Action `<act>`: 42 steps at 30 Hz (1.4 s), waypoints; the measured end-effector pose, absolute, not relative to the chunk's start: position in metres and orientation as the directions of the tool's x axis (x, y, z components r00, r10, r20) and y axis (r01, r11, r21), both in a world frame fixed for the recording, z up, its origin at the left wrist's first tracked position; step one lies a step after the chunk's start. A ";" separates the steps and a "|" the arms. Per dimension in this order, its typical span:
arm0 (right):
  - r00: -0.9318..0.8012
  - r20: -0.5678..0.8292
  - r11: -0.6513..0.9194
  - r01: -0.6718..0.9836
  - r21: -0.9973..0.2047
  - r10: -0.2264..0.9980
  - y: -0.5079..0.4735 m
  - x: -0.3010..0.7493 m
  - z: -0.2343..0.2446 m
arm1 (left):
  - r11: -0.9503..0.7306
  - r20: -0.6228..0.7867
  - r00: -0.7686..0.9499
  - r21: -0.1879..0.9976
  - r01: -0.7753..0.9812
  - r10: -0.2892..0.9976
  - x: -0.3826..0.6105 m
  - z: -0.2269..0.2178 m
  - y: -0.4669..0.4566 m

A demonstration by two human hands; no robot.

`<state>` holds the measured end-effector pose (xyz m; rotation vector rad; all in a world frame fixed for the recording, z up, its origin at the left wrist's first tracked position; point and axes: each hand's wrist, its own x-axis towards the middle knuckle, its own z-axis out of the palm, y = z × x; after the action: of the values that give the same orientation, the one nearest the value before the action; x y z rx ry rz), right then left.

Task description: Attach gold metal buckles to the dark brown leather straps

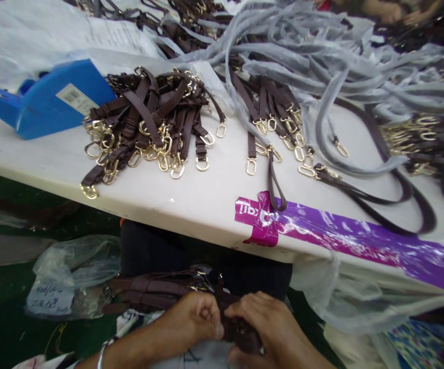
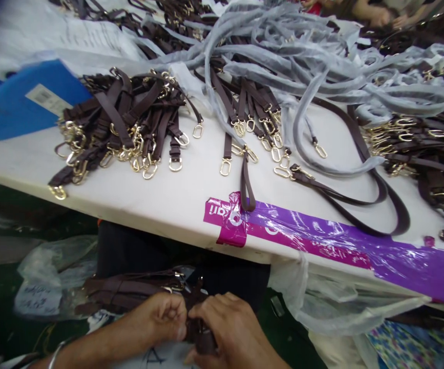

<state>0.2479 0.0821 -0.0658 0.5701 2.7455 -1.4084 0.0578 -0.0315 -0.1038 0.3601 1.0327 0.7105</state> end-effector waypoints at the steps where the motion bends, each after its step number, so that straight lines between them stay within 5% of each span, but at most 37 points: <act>1: -0.955 -0.127 0.624 0.272 -0.733 0.267 0.083 0.246 -0.067 | 0.730 -0.660 0.317 0.584 -0.354 0.681 0.058 -0.103 -0.030; 4: -0.980 -0.073 0.752 0.190 -0.631 0.187 0.084 0.245 -0.068 | 0.743 -0.674 0.315 0.591 -0.315 0.669 0.057 -0.100 -0.027; 9: -0.961 -0.176 0.734 0.275 -0.621 0.211 0.088 0.247 -0.057 | 0.755 -0.677 0.336 0.593 -0.279 0.655 0.056 -0.099 -0.023; 14: -0.971 -0.006 0.921 0.231 -0.313 0.241 0.075 0.243 -0.064 | 0.718 -0.647 0.319 0.573 -0.396 0.692 0.067 -0.104 -0.014; 17: -0.961 -0.045 0.937 0.278 -0.211 0.274 0.070 0.244 -0.070 | 0.703 -0.630 0.322 0.570 -0.426 0.706 0.074 -0.104 -0.009; 29: -0.977 0.021 0.899 0.185 -0.397 0.211 0.077 0.253 -0.071 | 0.740 -0.638 0.405 0.649 -0.174 0.655 0.051 -0.084 -0.010; 42: -0.934 -0.152 0.741 0.349 -0.574 0.322 0.086 0.272 -0.061 | 0.755 -0.658 0.408 0.642 -0.134 0.633 0.004 -0.084 -0.017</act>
<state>0.2723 0.0863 -0.0609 0.5573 2.8912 -0.9656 0.0037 -0.0165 -0.0844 0.5477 1.0478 0.5149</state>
